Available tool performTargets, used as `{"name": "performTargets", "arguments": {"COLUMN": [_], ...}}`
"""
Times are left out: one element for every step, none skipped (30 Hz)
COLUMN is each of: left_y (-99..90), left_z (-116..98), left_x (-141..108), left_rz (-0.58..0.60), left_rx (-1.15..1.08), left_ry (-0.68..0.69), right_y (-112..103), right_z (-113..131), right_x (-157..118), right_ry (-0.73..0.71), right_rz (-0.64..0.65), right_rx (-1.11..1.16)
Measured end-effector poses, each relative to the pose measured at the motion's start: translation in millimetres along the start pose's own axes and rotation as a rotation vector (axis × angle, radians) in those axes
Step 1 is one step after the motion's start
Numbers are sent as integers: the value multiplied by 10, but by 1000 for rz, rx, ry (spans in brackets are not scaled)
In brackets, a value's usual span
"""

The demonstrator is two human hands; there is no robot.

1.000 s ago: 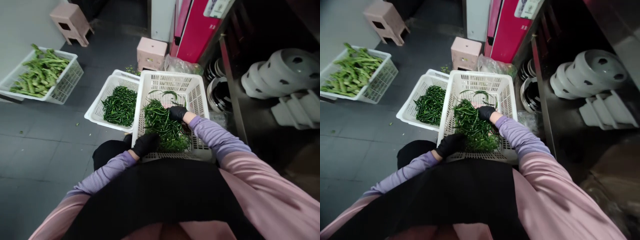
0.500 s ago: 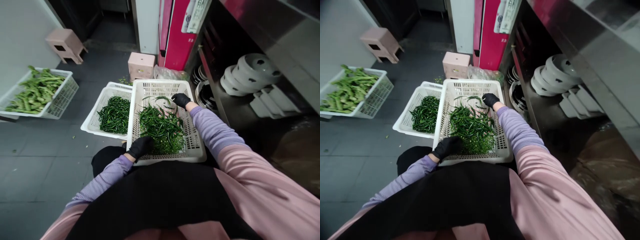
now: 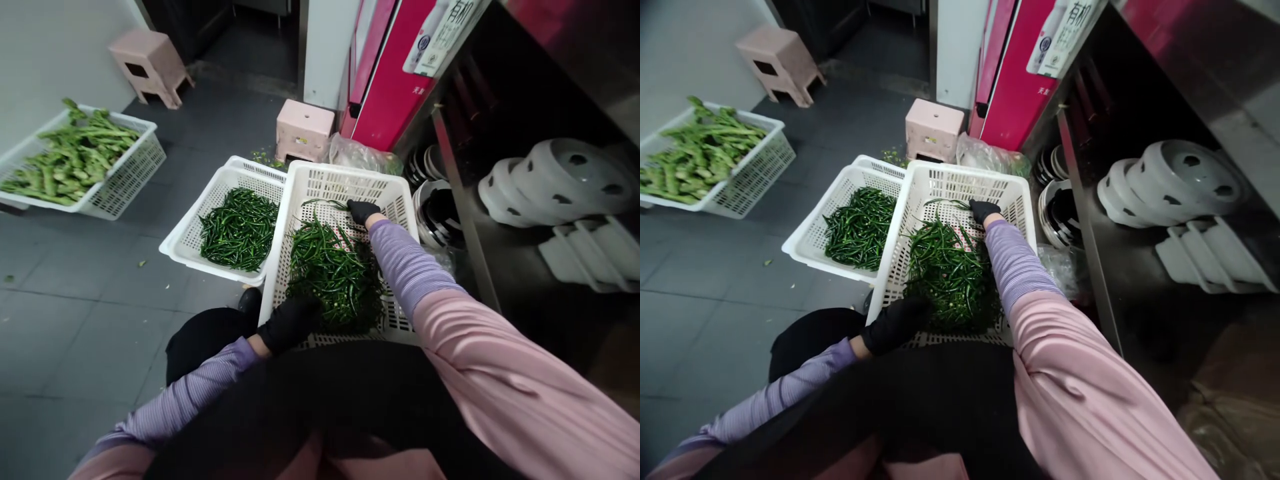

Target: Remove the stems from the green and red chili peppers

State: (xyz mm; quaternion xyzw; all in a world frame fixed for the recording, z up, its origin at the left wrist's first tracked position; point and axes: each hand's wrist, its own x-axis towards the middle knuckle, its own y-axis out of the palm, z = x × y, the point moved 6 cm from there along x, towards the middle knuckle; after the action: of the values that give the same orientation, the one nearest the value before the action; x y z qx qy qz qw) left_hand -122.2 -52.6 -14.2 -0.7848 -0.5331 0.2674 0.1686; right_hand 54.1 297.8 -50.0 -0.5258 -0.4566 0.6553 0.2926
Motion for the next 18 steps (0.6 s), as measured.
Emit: {"name": "performTargets", "arguments": {"left_y": [11,19,25,30,35,42,50,57,65,69,72,74,77,84,93,102,101,85], "left_z": [-1,0,4,10,15,20,22,19,11,1,-10,-19,-25,-26,-25,-24,-23,-21], "left_x": [5,8,11,14,15,17,20,22,25,29,32,34,35,31,25,14,0,-15], "left_rz": [-2,-9,-16,-20,-21,-14,-1,15,32,44,51,54,54,56,58,56,37,-3], "left_rx": [-2,-1,2,9,20,34,48,61,69,72,72,68,64,58,49,39,29,23], "left_ry": [7,11,13,13,8,2,-5,-8,-6,-3,0,2,1,-1,0,6,17,32], "right_y": [-13,-19,-16,-3,19,42,58,55,18,-55,-158,-280,-393,-472,-507,-499,-456,-391], "right_z": [-9,-5,14,48,95,150,208,263,305,333,350,365,394,452,547,672,810,945], "right_x": [-10,-29,-61,-106,-164,-233,-309,-382,-437,-461,-448,-401,-332,-246,-150,-48,51,143], "right_ry": [0,-3,-12,-36,-76,-128,-193,-260,-312,-339,-336,-308,-271,-247,-247,-267,-287,-296], "right_rz": [-1,-2,1,14,42,83,136,185,207,189,129,36,-60,-128,-164,-171,-157,-136], "right_rx": [-1,-1,0,3,8,19,33,44,48,43,29,9,-6,-16,-23,-27,-29,-27]}}
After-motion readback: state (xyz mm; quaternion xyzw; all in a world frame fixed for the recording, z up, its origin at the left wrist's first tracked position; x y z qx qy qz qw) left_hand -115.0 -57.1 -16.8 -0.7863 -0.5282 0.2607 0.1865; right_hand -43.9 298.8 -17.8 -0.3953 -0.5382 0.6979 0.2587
